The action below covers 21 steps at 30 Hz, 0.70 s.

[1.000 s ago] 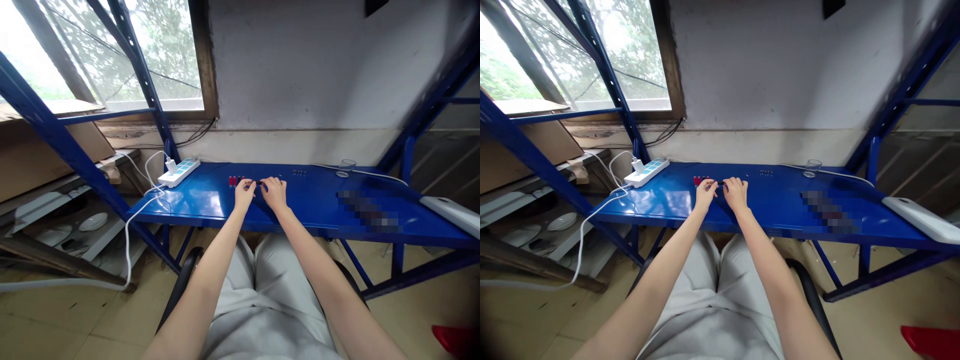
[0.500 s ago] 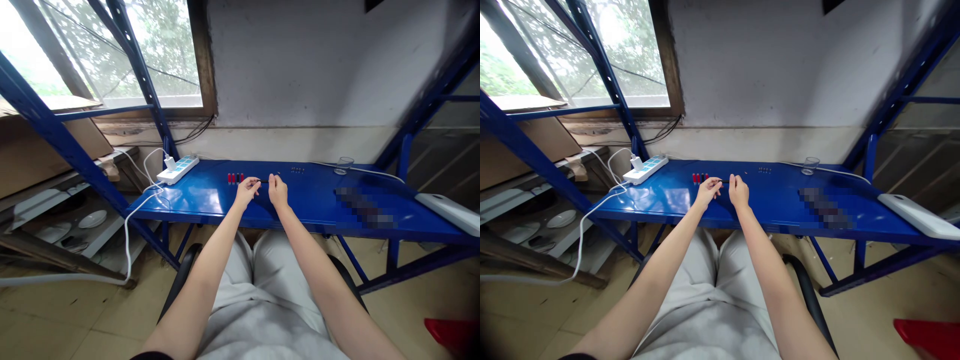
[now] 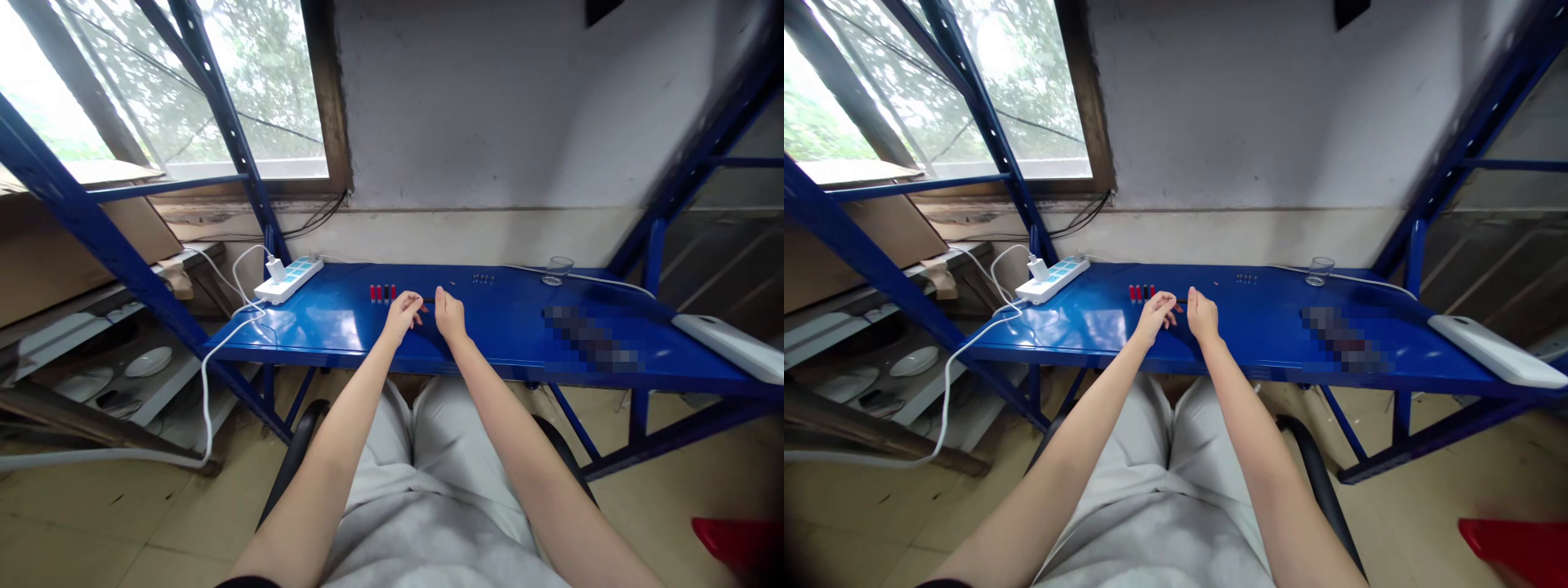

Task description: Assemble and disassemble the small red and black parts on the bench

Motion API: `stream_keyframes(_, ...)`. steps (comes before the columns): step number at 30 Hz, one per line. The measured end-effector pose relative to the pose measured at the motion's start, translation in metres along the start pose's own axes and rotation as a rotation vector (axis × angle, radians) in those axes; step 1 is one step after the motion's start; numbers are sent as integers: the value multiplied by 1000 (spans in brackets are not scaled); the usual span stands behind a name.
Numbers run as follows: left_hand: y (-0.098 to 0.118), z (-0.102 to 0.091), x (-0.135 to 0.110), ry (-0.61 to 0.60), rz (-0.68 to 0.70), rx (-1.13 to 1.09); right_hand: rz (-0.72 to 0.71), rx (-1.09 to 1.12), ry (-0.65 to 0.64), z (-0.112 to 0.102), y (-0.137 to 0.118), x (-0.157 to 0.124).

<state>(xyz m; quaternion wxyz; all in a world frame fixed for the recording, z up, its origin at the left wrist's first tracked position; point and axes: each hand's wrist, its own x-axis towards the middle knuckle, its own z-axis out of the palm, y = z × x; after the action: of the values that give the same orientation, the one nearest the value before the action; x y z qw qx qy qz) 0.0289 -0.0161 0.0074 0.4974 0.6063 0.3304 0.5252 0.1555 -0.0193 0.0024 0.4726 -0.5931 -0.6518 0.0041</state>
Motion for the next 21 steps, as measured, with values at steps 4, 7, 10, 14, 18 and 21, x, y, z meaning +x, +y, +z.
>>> stream_keyframes(4, -3, 0, 1, -22, 33, 29, -1, -27, 9, 0, 1, 0)
stream_keyframes(7, -3, 0, 1, -28, 19, 26, -4, -46, -3, 1, 0, 1)
stream_keyframes(10, -4, 0, 0, -16, 15, 33, -9, -50, -12, 1, 0, 0)
stream_keyframes(14, -5, 0, 1, 5, 21, 50, -15, -41, -14, 1, 0, 0)
stream_keyframes(18, -7, 0, 3, 21, -22, 84, -23, -34, -9, 1, -1, 0)
stream_keyframes(21, -7, -1, 4, 43, -34, 130, -37, -7, 2, 2, -1, 0)
